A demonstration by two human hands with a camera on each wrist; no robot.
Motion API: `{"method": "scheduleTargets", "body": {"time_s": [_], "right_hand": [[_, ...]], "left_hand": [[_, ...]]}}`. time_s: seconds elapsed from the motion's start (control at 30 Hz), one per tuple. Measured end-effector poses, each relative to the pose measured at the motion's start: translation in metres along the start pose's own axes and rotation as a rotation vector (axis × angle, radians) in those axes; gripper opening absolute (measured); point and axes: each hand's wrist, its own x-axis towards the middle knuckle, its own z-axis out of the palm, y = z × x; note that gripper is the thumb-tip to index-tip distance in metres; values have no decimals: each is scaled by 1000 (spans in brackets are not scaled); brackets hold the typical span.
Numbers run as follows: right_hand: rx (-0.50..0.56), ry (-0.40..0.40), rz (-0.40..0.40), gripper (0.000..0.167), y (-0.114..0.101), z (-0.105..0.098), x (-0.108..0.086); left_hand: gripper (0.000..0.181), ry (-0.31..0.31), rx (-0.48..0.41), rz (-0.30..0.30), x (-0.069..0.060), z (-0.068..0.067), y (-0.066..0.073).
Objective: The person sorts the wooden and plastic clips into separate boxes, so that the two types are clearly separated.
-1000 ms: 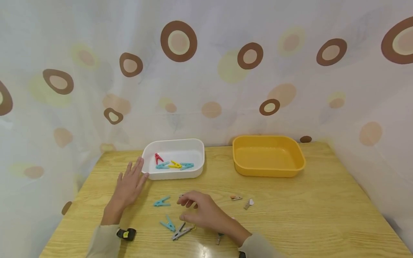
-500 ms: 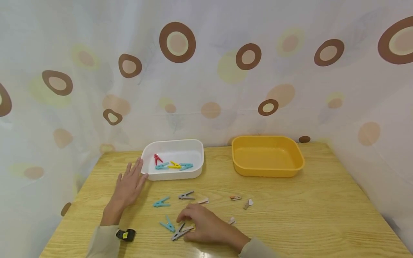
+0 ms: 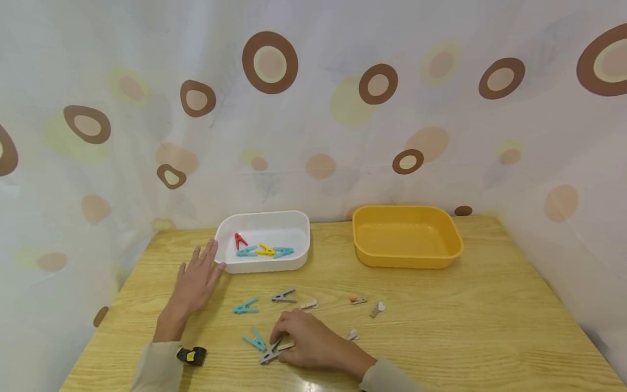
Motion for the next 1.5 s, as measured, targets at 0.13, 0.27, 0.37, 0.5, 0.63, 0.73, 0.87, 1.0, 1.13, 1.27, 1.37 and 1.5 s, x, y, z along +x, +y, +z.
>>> {"method": "scheduleTargets", "body": {"time_s": [0.13,0.27,0.37,0.5,0.63,0.73,0.87,1.0,1.13,1.27,1.37,1.5], "right_hand": [[23,6,16,21,-2,-1,1],[99,35,44,23,-6,-6,1],[176,71,66,24,-8,-9,1],[237,120,61,24,-9,-14,0],[264,168,45,24,-9,-19,0],[263,196,55,24,-8,-23,0],[259,223,75,24,-6,-27,0],[312,236,78,26,-3,-30,0],[405,219,123,32,1,-34,-2],[450,211,137,34,3,-36,-3],[423,232,114,33,4,-38,-3],[347,273,93,31,5,-40,-1]], "left_hand": [[66,3,2,-6,0,-1,1],[65,5,5,-8,0,-1,1],[66,-1,3,-9,0,-1,0],[66,-4,1,-12,1,-1,0],[66,-4,3,-9,1,-1,0],[66,-6,6,-10,1,-1,0],[66,1,5,-11,1,-1,0],[65,6,1,-5,1,-2,2],[65,10,-3,0,0,-2,2],[65,14,-3,-1,0,-2,2],[65,19,-1,0,0,-2,1],[65,21,1,2,1,-1,1]]}}
